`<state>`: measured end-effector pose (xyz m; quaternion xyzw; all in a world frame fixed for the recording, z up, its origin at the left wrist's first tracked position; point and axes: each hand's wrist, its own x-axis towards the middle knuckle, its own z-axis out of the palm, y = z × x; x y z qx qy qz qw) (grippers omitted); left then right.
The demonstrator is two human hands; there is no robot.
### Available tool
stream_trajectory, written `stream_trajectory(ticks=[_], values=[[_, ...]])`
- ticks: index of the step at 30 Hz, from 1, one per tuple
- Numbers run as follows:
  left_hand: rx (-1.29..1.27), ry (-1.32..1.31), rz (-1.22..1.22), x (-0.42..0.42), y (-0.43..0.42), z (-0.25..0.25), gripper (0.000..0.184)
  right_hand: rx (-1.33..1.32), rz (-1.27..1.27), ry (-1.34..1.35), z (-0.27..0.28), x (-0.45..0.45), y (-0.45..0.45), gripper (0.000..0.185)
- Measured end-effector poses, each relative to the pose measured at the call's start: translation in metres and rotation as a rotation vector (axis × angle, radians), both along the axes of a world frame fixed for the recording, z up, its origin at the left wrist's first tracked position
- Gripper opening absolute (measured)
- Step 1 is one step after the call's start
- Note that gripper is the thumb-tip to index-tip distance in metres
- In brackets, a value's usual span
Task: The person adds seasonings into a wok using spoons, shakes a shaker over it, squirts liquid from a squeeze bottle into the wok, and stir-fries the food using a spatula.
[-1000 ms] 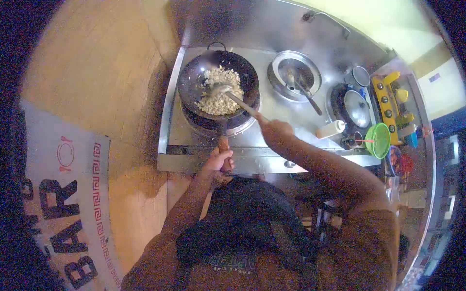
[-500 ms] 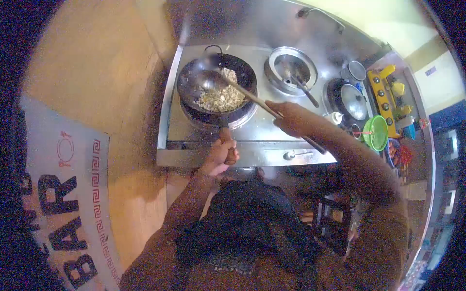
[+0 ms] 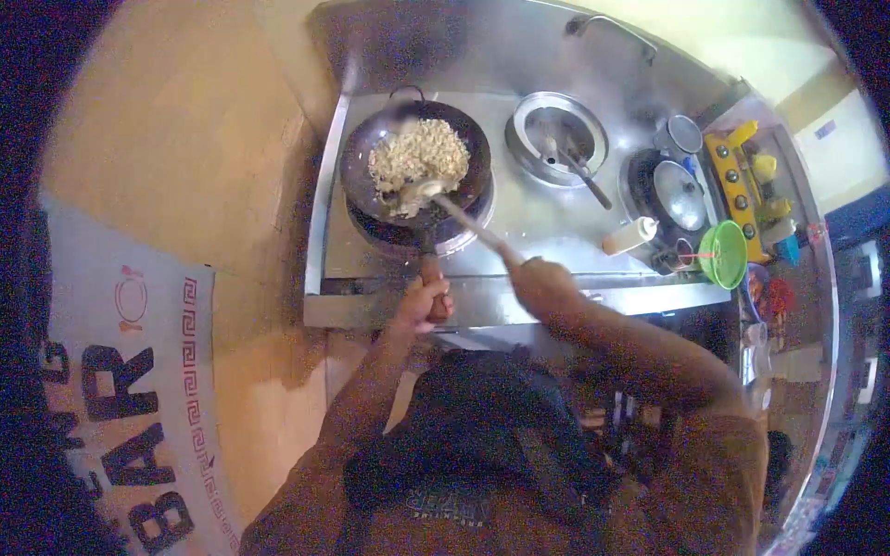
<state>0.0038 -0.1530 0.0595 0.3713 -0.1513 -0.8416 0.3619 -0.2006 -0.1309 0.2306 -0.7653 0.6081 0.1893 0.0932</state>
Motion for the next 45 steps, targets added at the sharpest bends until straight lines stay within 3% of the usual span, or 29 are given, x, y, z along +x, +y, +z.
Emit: stream_trajectory(ticks=[3,5,6,7,8,9,10,11,13,17,19,20,21,22,23,24,25,26,28,29,33,34,37,39,40,42,43,44,45], values=[[-0.029,-0.062,-0.055,-0.003,-0.002,-0.004,0.019,-0.096,-0.196,-0.186,-0.047,-0.012,-0.042,0.054],[-0.045,-0.158,-0.035,-0.004,-0.001,0.001,0.015,0.027,-0.243,-0.225,-0.096,0.000,-0.060,0.043],[-0.057,-0.204,-0.044,-0.003,-0.001,0.007,0.014,0.009,-0.304,-0.315,-0.069,0.021,-0.044,0.038],[-0.001,-0.225,-0.070,0.000,0.001,0.022,0.013,0.033,-0.111,-0.194,-0.089,0.024,-0.033,0.035],[0.050,-0.234,-0.112,0.002,0.003,0.030,0.013,-0.059,-0.030,-0.260,-0.107,0.022,-0.020,0.038],[0.035,-0.338,-0.048,0.001,0.004,0.006,0.014,0.146,-0.045,-0.258,-0.100,0.021,-0.022,0.040],[0.031,-0.390,-0.195,0.008,0.000,0.015,0.016,0.098,-0.231,-0.575,-0.106,0.014,-0.015,0.047],[-0.023,-0.267,-0.172,0.013,0.005,0.002,0.022,0.108,-0.212,-0.522,-0.094,0.011,-0.014,0.061],[-0.049,-0.044,-0.100,0.011,0.025,0.000,0.029,0.041,-0.209,-0.733,-0.155,0.000,-0.016,0.074],[-0.035,-0.086,-0.196,-0.015,0.051,0.033,0.034,0.061,-0.239,-0.973,-0.099,-0.062,0.012,0.069],[-0.053,-0.090,-0.291,-0.044,0.051,0.054,0.038,0.003,-0.210,-0.926,-0.071,-0.142,0.044,0.063],[-0.069,-0.094,-0.338,-0.061,0.051,0.067,0.039,-0.204,-0.347,-0.993,-0.068,-0.188,0.062,0.057],[-0.085,-0.089,-0.391,-0.083,0.048,0.080,0.041,-0.244,-0.727,-0.920,-0.043,-0.239,0.076,0.056],[-0.108,-0.081,-0.436,-0.105,0.046,0.095,0.043,-0.573,-0.852,-0.859,-0.073,-0.311,0.089,0.050],[-0.130,-0.066,-0.484,-0.130,0.045,0.108,0.044,-0.709,-0.936,-0.773,-0.064,-0.394,0.095,0.044],[-0.153,-0.049,-0.536,-0.155,0.044,0.127,0.046,-1.053,-0.930,-0.696,-0.072,-0.482,0.110,0.037],[-0.173,-0.015,-0.582,-0.183,0.044,0.145,0.048,-1.432,-0.928,-0.702,-0.126,-0.603,0.113,0.029],[-0.190,0.014,-0.622,-0.209,0.047,0.165,0.050,-1.375,-1.259,-0.533,-0.092,-0.661,0.129,0.026],[-0.228,0.109,-0.697,-0.269,0.056,0.209,0.054,-1.578,-1.058,-0.273,-0.074,-0.773,0.146,0.026],[-0.248,0.175,-0.713,-0.303,0.066,0.233,0.056,-1.565,-1.057,-0.310,-0.073,-0.822,0.139,0.029],[-0.765,0.553,-0.789,-0.463,0.062,0.317,0.064,-1.117,-1.045,-1.260,-0.109,-0.957,0.112,0.046],[-0.802,0.656,-0.718,-0.488,0.071,0.329,0.066,-1.263,-0.968,-1.231,-0.131,-1.004,0.101,0.055],[-0.397,0.928,-0.273,-0.534,0.136,0.344,0.066,-0.988,-1.548,-0.419,-0.134,-1.010,0.078,0.072],[-0.222,0.985,-0.267,-0.540,0.131,0.350,0.066,-0.886,-1.375,0.042,-0.153,-1.062,0.095,0.073],[-0.185,0.930,-0.377,-0.524,0.107,0.354,0.066,-0.828,-1.268,0.255,-0.160,-1.066,0.094,0.074],[-0.155,0.897,-0.439,-0.510,0.099,0.360,0.066,-1.084,-1.247,0.096,-0.177,-1.047,0.081,0.076],[-0.159,0.953,-0.407,-0.508,0.102,0.353,0.066,-1.385,-1.322,-0.267,-0.141,-0.998,0.086,0.077],[-0.199,1.005,-0.334,-0.507,0.107,0.351,0.066,-1.464,-1.235,-0.290,-0.100,-0.927,0.083,0.052],[-0.237,1.059,-0.260,-0.505,0.112,0.348,0.065,-1.471,-1.112,-0.349,-0.079,-0.890,0.079,0.039]])
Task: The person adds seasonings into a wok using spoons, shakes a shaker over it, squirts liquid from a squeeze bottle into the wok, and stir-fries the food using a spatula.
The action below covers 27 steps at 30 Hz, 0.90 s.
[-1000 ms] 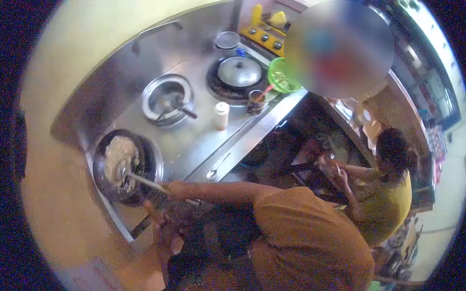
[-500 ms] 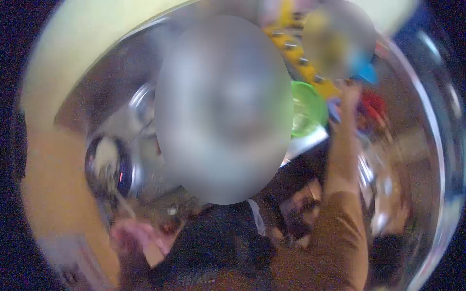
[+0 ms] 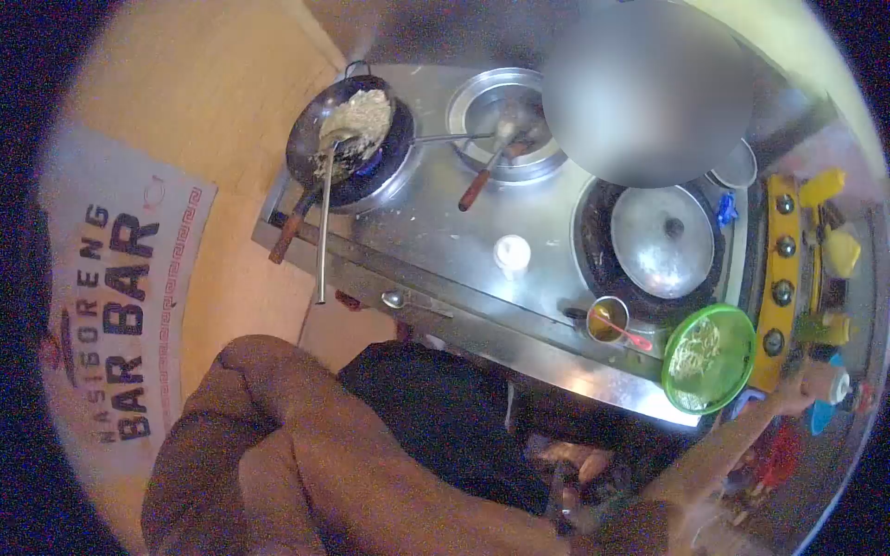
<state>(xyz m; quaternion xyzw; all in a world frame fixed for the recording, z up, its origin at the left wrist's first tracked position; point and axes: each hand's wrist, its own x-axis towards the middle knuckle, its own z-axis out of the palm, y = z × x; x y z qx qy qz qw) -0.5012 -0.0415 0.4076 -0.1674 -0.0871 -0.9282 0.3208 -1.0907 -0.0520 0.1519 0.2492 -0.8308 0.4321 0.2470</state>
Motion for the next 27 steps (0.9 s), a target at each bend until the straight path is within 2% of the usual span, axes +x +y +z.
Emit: stream_trajectory(ticks=[1,3,5,6,7,8,10,11,12,13,14,15,16,17,19,20,21,22,23,25,27], values=[[0.005,0.051,0.121,0.000,0.007,-0.001,0.065,-0.019,0.116,0.039,0.021,0.037,-0.004,0.027],[-0.094,0.111,0.255,0.021,0.007,-0.004,0.066,0.037,0.467,0.069,0.038,0.068,0.001,0.023],[-0.290,0.085,0.277,0.064,-0.006,-0.019,0.067,-0.064,0.697,-0.065,0.044,0.125,-0.027,0.057],[-0.384,0.055,0.287,0.088,-0.012,-0.025,0.067,0.189,0.721,0.033,0.085,0.203,-0.047,0.067],[-0.466,0.002,0.280,0.120,-0.019,-0.030,0.065,0.319,0.692,-0.059,0.106,0.275,-0.073,0.068],[-0.549,-0.044,0.267,0.156,-0.027,-0.036,0.063,0.389,0.998,0.045,0.139,0.349,-0.091,0.069],[-0.717,-0.144,0.236,0.236,-0.041,-0.052,0.059,0.563,1.164,0.246,0.168,0.468,-0.135,0.072],[-0.796,-0.194,0.211,0.275,-0.045,-0.062,0.057,0.665,1.149,0.191,0.184,0.534,-0.151,0.072],[-0.925,-0.243,0.152,0.312,-0.047,-0.075,0.061,0.717,1.207,0.289,0.184,0.580,-0.178,0.069],[-1.049,-0.287,0.093,0.347,-0.047,-0.091,0.065,0.770,1.217,0.385,0.182,0.630,-0.205,0.059],[-1.033,-0.409,0.070,0.384,-0.041,-0.109,0.062,0.999,1.181,0.481,0.181,0.681,-0.239,0.059],[-1.010,-0.533,0.052,0.422,-0.030,-0.130,0.061,1.120,1.131,0.542,0.163,0.722,-0.277,0.052],[-0.858,-0.770,0.065,0.460,-0.016,-0.155,0.062,1.166,1.174,0.596,0.148,0.756,-0.308,0.046],[-0.701,-1.004,0.083,0.497,-0.001,-0.185,0.064,1.342,1.094,0.734,0.142,0.795,-0.334,0.041],[-0.414,-1.352,0.204,0.570,0.033,-0.267,0.058,1.435,1.067,0.828,0.141,0.853,-0.357,0.037],[-0.144,-1.470,0.258,0.605,0.059,-0.313,0.055,1.472,1.042,0.843,0.138,0.875,-0.367,0.036],[0.135,-1.573,0.304,0.639,0.092,-0.357,0.052,1.510,1.016,0.856,0.133,0.894,-0.376,0.036],[0.314,-1.568,0.447,0.671,0.141,-0.399,0.050,1.549,0.989,0.870,0.127,0.908,-0.385,0.035],[0.474,-1.549,0.604,0.702,0.190,-0.440,0.048,1.471,1.015,0.893,0.114,0.917,-0.395,0.033],[0.779,-1.611,0.836,0.728,0.274,-0.476,0.047,1.310,1.074,0.941,0.089,0.931,-0.412,0.029],[0.921,-1.764,0.880,0.726,0.335,-0.476,0.045,1.326,1.067,0.952,0.084,0.956,-0.411,0.028]])
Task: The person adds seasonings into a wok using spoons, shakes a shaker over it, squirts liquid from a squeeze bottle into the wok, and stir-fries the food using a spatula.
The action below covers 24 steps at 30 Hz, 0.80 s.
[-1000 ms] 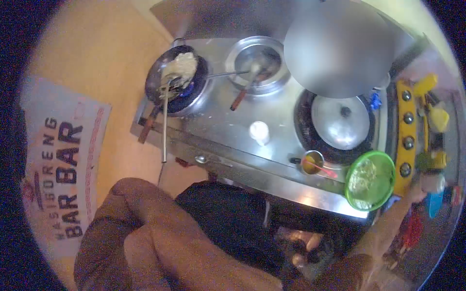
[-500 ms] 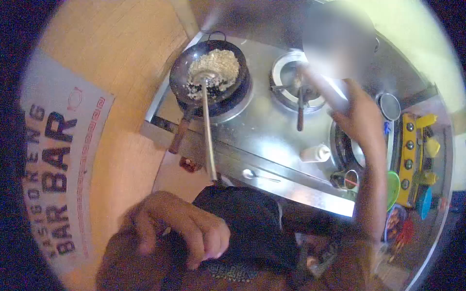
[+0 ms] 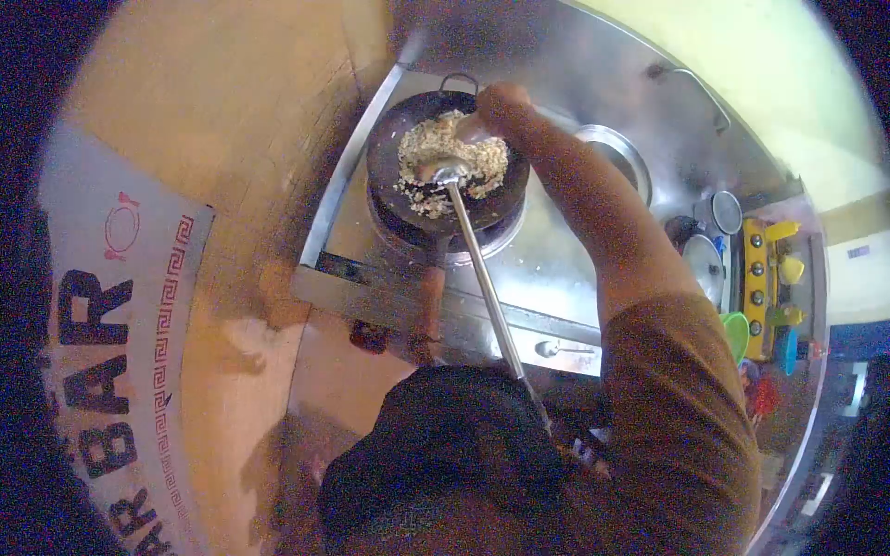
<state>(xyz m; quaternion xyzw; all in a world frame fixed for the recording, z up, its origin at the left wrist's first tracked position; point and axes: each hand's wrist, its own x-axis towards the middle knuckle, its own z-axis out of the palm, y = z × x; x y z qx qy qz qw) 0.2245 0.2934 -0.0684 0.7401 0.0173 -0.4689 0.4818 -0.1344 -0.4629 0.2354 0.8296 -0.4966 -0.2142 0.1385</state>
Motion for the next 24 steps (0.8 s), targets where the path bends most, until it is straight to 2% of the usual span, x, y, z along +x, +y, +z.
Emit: stream_trajectory(ticks=[2,4,8,11,12,17,20,22,23,24], values=[[0.110,-0.070,-0.086,-0.013,0.041,0.014,0.044,-0.016,0.025,-0.004,-0.008,0.017,-0.001,0.027],[0.137,-0.103,-0.361,-0.018,0.048,0.031,0.043,-0.057,0.066,-0.033,-0.019,0.023,-0.006,0.027],[-0.015,-0.338,-0.955,-0.021,-0.032,0.088,0.040,-0.049,0.000,-0.054,-0.014,0.025,-0.010,0.024],[-0.153,-0.524,-1.070,-0.016,-0.098,0.094,0.038,-0.074,-0.059,-0.030,-0.007,0.004,-0.018,0.021],[-0.171,-0.498,-1.008,-0.012,-0.117,0.086,0.037,-0.066,-0.059,-0.013,-0.003,-0.006,-0.019,0.019],[-0.141,0.077,-0.307,0.027,-0.179,0.000,0.025,-0.101,-0.043,-0.059,0.000,-0.021,-0.013,0.021],[0.224,-0.471,-1.029,0.053,-0.206,-0.005,0.019,-0.110,0.032,-0.078,-0.014,-0.007,-0.012,0.022],[-0.011,0.020,-0.630,0.078,-0.165,-0.052,0.024,-0.154,0.055,-0.121,-0.022,0.000,-0.009,0.024],[-0.112,0.256,-0.411,0.090,-0.139,-0.080,0.027,-0.136,0.041,-0.050,-0.015,0.002,-0.006,0.024],[-0.077,0.324,-0.333,0.090,-0.124,-0.080,0.026,-0.100,0.015,-0.043,-0.009,-0.002,-0.005,0.021]])
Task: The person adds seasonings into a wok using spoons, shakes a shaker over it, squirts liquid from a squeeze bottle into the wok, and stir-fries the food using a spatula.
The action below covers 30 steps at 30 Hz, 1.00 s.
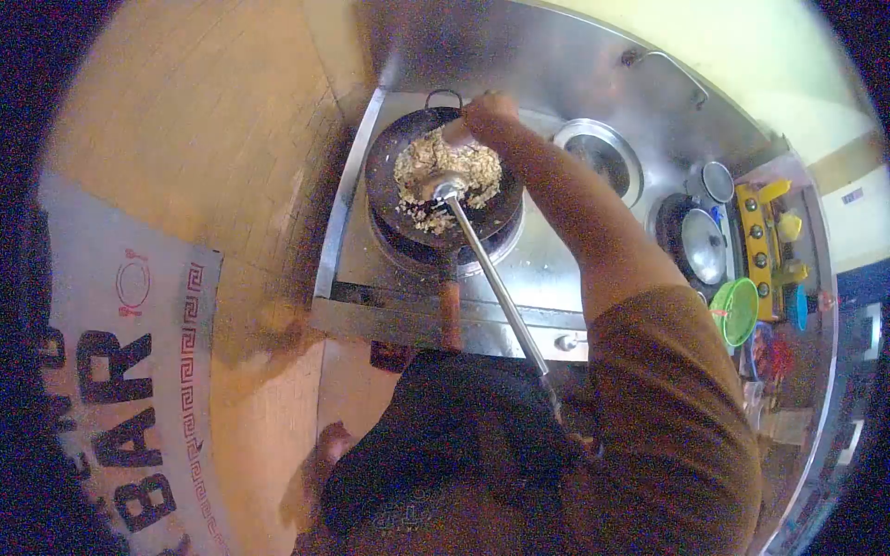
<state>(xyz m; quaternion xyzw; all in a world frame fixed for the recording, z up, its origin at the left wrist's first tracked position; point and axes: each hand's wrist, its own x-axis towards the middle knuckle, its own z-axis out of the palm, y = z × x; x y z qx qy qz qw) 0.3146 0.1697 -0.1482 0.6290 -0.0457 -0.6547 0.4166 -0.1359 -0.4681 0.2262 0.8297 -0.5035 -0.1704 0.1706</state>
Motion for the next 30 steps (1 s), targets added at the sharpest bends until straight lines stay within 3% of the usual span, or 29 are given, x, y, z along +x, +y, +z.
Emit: stream_trajectory(ticks=[5,8,11,14,18,20,23,26,27,30], values=[[0.191,-0.024,-0.133,-0.018,0.070,0.001,0.022,0.044,-0.123,0.022,-0.002,-0.044,-0.002,0.017],[0.201,-0.007,-0.200,-0.022,0.083,0.000,0.020,-0.073,-0.051,-0.069,-0.010,-0.048,-0.001,0.022],[0.180,0.012,-0.207,-0.017,0.076,0.001,0.018,0.025,-0.040,-0.076,-0.013,-0.018,0.000,0.020],[0.129,0.075,-0.177,-0.008,0.058,-0.002,0.016,-0.061,0.009,-0.111,-0.027,0.004,-0.006,0.020],[-0.114,0.407,-0.036,0.015,0.010,-0.007,0.013,0.014,-0.068,-0.015,-0.012,-0.004,-0.011,0.020],[-0.115,0.434,-0.020,0.021,-0.006,-0.005,0.012,-0.043,-0.088,-0.035,-0.015,-0.027,-0.014,0.020],[0.116,0.170,-0.033,0.015,-0.007,0.007,0.035,0.062,-0.171,0.033,0.000,-0.035,-0.005,0.025],[0.273,-0.251,-0.120,-0.025,0.000,0.022,0.038,-0.061,-0.035,-0.017,-0.013,-0.031,-0.001,0.022],[0.254,-0.059,-0.028,-0.029,0.008,0.030,0.039,-0.202,-0.021,-0.088,-0.025,-0.022,0.000,0.024],[0.200,0.120,0.031,-0.012,0.040,-0.001,0.040,0.069,-0.105,-0.017,-0.009,0.009,0.002,0.026]])
